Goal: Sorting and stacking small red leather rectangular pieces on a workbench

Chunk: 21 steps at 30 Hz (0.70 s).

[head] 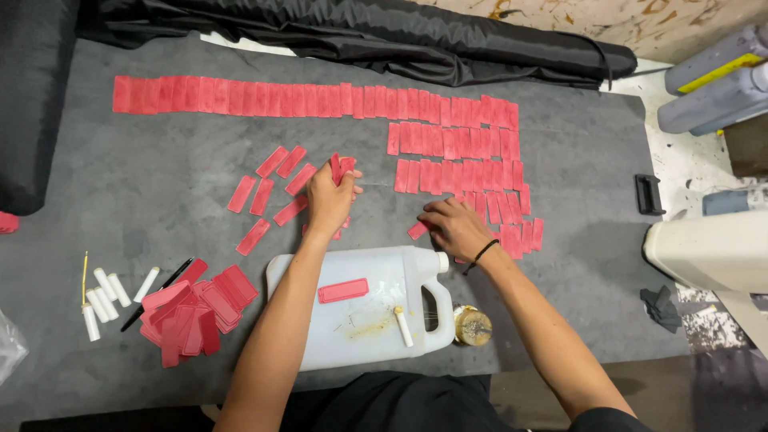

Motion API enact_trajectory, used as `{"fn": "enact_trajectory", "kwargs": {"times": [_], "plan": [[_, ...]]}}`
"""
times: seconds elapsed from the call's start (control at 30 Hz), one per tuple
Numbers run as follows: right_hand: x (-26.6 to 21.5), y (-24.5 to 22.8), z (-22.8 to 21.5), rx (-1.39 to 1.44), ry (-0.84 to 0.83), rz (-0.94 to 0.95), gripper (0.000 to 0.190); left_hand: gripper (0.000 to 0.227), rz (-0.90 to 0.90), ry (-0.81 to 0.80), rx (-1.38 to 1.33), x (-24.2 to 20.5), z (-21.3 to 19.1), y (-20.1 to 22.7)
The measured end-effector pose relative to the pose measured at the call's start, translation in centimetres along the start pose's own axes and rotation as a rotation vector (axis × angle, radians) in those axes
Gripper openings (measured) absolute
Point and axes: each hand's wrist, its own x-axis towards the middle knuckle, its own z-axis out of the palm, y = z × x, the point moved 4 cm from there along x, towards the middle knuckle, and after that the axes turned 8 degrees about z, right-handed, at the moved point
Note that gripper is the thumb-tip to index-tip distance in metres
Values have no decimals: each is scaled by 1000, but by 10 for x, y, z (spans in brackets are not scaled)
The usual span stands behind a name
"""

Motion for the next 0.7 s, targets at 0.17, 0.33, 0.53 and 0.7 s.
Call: {"fn": "enact_trajectory", "kwargs": {"times": [0.17, 0.33, 0.53, 0.7], "plan": [[-19, 16, 21, -7, 112, -21, 34, 26, -2, -27, 34, -2, 5, -2], [-21, 21, 30, -209, 404, 82, 16, 26, 10, -27, 99, -3, 4, -4], [-19, 36, 34, -200, 507, 216, 12, 25, 36, -21, 91, -5, 1, 1], [-42, 52, -3, 289, 576, 510, 7, 25, 33, -12, 102, -5, 1, 3]]}}
